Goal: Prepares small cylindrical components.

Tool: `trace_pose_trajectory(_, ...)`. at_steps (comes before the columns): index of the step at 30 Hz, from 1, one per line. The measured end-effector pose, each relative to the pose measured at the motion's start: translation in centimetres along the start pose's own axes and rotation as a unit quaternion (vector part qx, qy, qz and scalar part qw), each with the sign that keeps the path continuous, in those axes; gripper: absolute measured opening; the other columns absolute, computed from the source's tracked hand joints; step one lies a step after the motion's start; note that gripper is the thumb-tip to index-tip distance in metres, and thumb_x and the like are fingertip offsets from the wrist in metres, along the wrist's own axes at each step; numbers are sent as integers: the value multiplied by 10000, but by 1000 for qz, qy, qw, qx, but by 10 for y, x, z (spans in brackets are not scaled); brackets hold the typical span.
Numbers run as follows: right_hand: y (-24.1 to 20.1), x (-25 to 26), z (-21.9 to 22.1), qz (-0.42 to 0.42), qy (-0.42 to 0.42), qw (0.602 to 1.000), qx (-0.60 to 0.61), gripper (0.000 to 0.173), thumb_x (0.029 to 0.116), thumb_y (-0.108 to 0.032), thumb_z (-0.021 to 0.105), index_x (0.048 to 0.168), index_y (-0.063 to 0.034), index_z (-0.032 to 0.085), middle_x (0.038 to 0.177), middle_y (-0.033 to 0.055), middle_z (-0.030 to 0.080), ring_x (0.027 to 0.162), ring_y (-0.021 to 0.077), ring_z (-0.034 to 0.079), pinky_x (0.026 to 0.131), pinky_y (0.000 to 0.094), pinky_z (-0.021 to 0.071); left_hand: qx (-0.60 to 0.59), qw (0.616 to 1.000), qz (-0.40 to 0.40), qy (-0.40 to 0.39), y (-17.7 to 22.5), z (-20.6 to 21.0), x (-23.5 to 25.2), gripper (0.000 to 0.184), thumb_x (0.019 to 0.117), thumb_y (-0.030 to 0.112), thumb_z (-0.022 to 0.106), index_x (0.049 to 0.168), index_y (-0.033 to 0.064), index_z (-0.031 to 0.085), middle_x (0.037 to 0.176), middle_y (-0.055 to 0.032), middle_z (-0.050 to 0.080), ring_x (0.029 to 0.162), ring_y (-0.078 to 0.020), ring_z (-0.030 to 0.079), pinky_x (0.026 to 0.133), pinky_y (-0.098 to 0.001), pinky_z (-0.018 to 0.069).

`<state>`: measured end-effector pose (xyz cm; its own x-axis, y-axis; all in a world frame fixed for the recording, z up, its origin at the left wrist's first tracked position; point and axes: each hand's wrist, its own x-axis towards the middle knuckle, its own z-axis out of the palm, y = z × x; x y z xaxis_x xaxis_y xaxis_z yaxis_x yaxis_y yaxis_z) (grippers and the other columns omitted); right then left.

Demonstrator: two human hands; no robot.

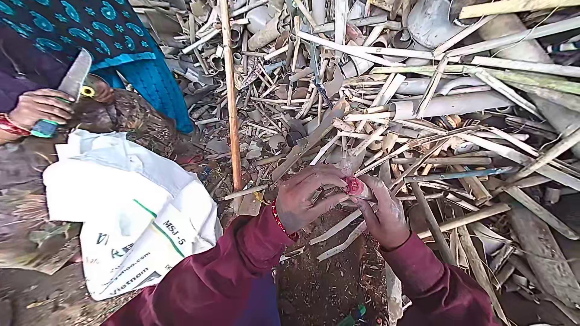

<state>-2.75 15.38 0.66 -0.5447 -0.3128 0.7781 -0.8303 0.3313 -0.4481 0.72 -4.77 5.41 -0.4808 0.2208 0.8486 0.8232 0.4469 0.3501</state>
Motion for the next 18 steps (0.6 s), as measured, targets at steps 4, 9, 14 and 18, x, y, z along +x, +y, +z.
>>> trace_pose_trajectory(4, 2, -2, 2, -20, 5, 1000, -11, 314, 1011, -215, 585, 1205, 20, 660, 1086, 183, 736, 1041, 268, 701, 976, 389, 527, 9, 1000, -21, -21, 6, -1, 1, 247, 946, 264, 732, 956, 20, 697, 1104, -88, 733, 1159, -119, 665, 1009, -262, 538)
trace_pose_trajectory(9, 1, -1, 1, -27, 30, 996, -75, 260, 986, -164, 575, 1174, -28, 693, 1070, 176, 735, 1021, 305, 693, 930, 424, 524, 19, 997, -69, -24, 8, 0, -1, 250, 935, 253, 735, 949, 4, 712, 1071, -87, 719, 1126, -95, 658, 981, -231, 535)
trace_pose_trajectory(14, 3, 2, 1, -11, 73, 989, -126, 205, 938, -81, 598, 1097, -32, 717, 1045, 179, 738, 981, 348, 684, 876, 484, 498, 7, 977, -211, -22, 21, 5, -3, 220, 916, 204, 733, 1040, 22, 732, 1069, -43, 723, 1010, -44, 682, 912, -223, 568)
trace_pose_trajectory(18, 3, 3, 3, -16, 90, 981, -168, 175, 928, -65, 623, 1053, -48, 745, 1034, 165, 749, 998, 342, 683, 858, 479, 480, -80, 943, -322, 6, 30, 10, -2, 206, 931, 132, 699, 1082, -8, 702, 1073, -43, 715, 936, -39, 701, 854, -217, 596)
